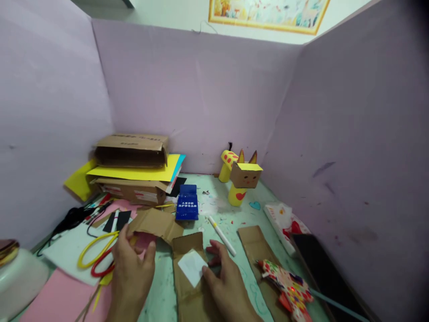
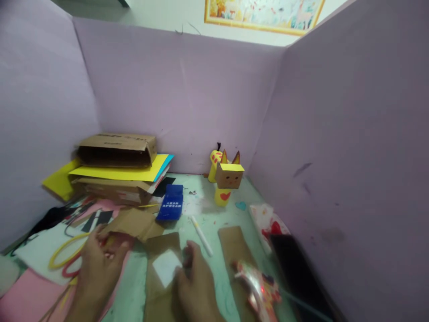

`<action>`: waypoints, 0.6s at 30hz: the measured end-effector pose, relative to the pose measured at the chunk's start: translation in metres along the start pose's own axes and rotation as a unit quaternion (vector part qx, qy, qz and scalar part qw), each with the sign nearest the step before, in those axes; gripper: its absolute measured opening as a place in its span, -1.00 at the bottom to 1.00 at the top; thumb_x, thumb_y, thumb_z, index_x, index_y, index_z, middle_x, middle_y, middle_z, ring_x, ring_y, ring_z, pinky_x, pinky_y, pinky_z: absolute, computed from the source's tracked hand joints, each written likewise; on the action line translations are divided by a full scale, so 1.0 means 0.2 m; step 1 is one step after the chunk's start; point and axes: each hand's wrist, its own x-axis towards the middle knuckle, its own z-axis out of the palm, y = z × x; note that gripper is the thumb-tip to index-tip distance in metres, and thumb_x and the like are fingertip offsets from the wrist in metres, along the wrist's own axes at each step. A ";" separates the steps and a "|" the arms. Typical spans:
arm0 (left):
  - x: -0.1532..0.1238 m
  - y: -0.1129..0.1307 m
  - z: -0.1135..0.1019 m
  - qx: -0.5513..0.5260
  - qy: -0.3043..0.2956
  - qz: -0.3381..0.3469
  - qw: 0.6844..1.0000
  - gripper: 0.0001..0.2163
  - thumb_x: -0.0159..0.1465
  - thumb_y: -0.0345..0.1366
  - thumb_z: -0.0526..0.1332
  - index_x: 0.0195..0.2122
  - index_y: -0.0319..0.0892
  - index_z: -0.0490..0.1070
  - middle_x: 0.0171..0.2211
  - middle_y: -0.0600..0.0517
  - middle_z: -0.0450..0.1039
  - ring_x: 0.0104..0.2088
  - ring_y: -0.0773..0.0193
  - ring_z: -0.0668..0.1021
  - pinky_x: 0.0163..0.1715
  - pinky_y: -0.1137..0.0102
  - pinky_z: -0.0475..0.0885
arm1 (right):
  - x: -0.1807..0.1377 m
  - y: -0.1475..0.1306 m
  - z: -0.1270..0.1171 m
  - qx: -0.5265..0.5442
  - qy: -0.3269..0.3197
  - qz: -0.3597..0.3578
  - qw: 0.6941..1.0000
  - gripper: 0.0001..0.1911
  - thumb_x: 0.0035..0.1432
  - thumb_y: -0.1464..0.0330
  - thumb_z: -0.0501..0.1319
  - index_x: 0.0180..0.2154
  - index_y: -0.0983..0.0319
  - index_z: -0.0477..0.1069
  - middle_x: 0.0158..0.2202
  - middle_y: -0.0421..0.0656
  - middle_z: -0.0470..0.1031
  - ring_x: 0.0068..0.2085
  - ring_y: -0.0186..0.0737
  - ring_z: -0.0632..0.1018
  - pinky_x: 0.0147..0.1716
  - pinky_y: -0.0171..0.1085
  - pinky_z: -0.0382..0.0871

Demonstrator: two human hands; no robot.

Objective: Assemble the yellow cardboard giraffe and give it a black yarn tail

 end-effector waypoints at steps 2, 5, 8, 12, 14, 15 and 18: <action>-0.04 0.01 -0.02 0.017 -0.066 -0.004 0.998 -0.51 0.06 -0.06 0.10 -0.04 -0.26 0.31 -0.22 -0.15 0.45 -0.34 0.08 0.52 -0.28 0.21 0.44 | 0.01 0.00 0.01 0.022 -0.005 0.003 1.000 -0.45 -0.03 0.42 0.14 0.07 0.26 0.25 -0.09 -0.03 0.48 -0.21 -0.12 0.50 -0.14 -0.16 0.36; -0.12 0.02 -0.01 -0.012 -0.229 -0.021 0.973 -0.67 0.11 -0.02 0.03 -0.38 -0.14 0.42 -0.42 -0.06 0.52 -0.34 0.09 0.55 -0.30 0.30 0.41 | 0.03 0.04 0.03 0.044 -0.008 0.010 0.999 -0.45 -0.04 0.39 0.17 0.05 0.23 0.27 -0.10 -0.04 0.50 -0.27 -0.15 0.51 -0.17 -0.17 0.37; -0.17 0.03 0.01 0.003 -0.285 -0.006 0.958 -0.67 0.15 0.01 0.01 -0.40 -0.10 0.44 -0.39 -0.02 0.55 -0.32 0.11 0.56 -0.31 0.34 0.39 | -0.01 0.06 0.00 0.087 -0.004 0.021 0.996 -0.47 -0.08 0.36 0.23 0.01 0.20 0.31 -0.06 -0.03 0.49 -0.24 -0.15 0.52 -0.14 -0.15 0.40; -0.17 0.03 0.01 0.015 -0.286 -0.013 0.958 -0.63 0.17 0.04 -0.08 -0.46 -0.09 0.36 -0.48 0.00 0.51 -0.41 0.15 0.52 -0.39 0.36 0.36 | -0.06 -0.08 -0.27 0.158 0.003 0.056 0.986 -0.47 -0.15 0.22 0.34 -0.07 0.14 0.36 -0.05 0.02 0.49 -0.15 -0.03 0.55 -0.14 -0.08 0.46; -0.15 0.02 0.01 0.022 -0.291 -0.022 0.956 -0.62 0.18 0.04 -0.13 -0.49 -0.08 0.32 -0.51 0.01 0.48 -0.44 0.16 0.50 -0.41 0.36 0.34 | -0.01 -0.22 -0.45 0.102 0.081 0.033 0.991 -0.37 -0.19 0.16 0.37 -0.02 0.11 0.34 0.03 0.05 0.43 -0.02 0.05 0.50 -0.09 -0.03 0.42; -0.15 0.01 0.01 0.027 -0.297 -0.025 0.954 -0.61 0.18 0.04 -0.15 -0.49 -0.07 0.31 -0.51 0.02 0.47 -0.43 0.16 0.50 -0.40 0.36 0.34 | 0.05 -0.29 -0.53 0.070 0.161 0.005 0.984 -0.27 -0.28 0.11 0.39 -0.01 0.13 0.32 0.04 0.07 0.41 -0.01 0.10 0.48 -0.09 0.01 0.42; -0.15 0.00 0.01 0.042 -0.325 -0.020 0.945 -0.61 0.21 0.02 -0.19 -0.49 -0.06 0.28 -0.47 0.04 0.48 -0.39 0.16 0.51 -0.36 0.36 0.33 | 0.34 -0.42 -0.66 -0.018 0.321 -0.049 0.946 0.04 -0.41 0.05 0.39 0.14 0.27 0.13 0.12 0.14 0.28 0.07 0.15 0.39 0.02 0.07 0.29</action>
